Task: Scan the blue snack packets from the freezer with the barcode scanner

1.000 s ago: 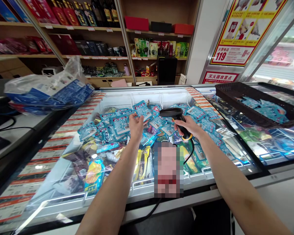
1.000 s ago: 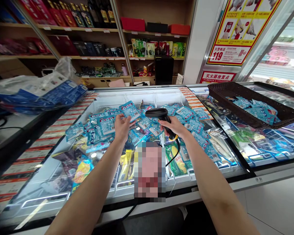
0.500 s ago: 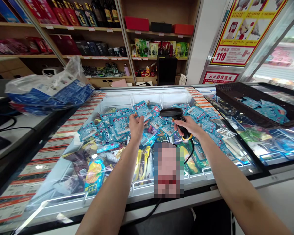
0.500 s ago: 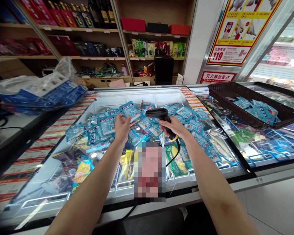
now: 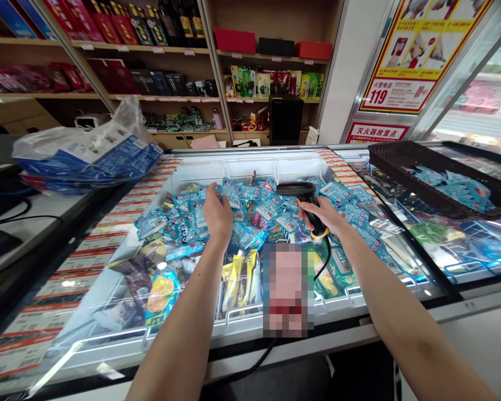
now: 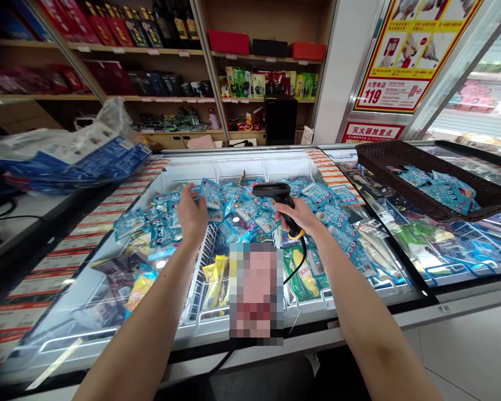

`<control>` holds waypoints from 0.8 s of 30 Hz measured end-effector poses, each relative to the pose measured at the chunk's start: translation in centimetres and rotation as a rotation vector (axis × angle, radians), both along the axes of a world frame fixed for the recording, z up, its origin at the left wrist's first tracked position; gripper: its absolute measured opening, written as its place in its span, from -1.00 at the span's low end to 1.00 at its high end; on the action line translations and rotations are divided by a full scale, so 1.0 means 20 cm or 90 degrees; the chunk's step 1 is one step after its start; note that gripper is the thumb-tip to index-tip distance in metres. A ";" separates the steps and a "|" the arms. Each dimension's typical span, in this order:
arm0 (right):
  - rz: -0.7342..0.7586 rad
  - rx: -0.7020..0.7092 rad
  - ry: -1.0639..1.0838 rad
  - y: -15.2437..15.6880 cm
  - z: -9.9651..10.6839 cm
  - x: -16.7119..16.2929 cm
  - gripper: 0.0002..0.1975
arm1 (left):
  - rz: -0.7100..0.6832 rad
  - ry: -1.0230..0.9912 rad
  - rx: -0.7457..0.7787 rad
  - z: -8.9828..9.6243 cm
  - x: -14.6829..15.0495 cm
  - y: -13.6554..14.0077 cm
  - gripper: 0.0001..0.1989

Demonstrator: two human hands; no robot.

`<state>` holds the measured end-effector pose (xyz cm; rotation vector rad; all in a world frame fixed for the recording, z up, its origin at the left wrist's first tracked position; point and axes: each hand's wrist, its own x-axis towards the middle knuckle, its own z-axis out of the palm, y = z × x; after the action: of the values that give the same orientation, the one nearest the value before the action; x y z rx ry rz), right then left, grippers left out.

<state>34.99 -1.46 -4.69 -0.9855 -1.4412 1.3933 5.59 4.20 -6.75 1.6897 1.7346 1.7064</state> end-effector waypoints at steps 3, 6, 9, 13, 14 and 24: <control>-0.005 0.004 0.001 0.01 -0.01 0.00 -0.62 | 0.000 0.092 0.021 -0.01 -0.02 -0.02 -0.61; 0.001 0.006 0.002 0.00 0.00 0.00 -0.63 | 0.015 0.199 0.034 -0.01 0.02 -0.04 -0.64; -0.002 0.005 -0.004 -0.01 0.01 0.00 -0.63 | -0.020 0.281 0.024 -0.01 0.09 -0.06 -0.71; 0.000 0.004 -0.011 -0.01 0.02 -0.01 -0.63 | -0.148 0.372 0.005 -0.03 0.21 -0.07 -0.67; 0.000 0.006 -0.011 -0.01 0.03 -0.01 -0.63 | -0.165 0.391 0.000 -0.04 0.23 -0.07 -0.64; -0.004 0.006 -0.006 0.00 0.01 0.00 -0.62 | -0.147 0.393 -0.128 -0.06 0.27 -0.07 -0.41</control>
<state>34.93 -1.55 -4.46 -0.9906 -1.4491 1.3791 10.91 2.75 -7.92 2.3620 1.7526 0.9270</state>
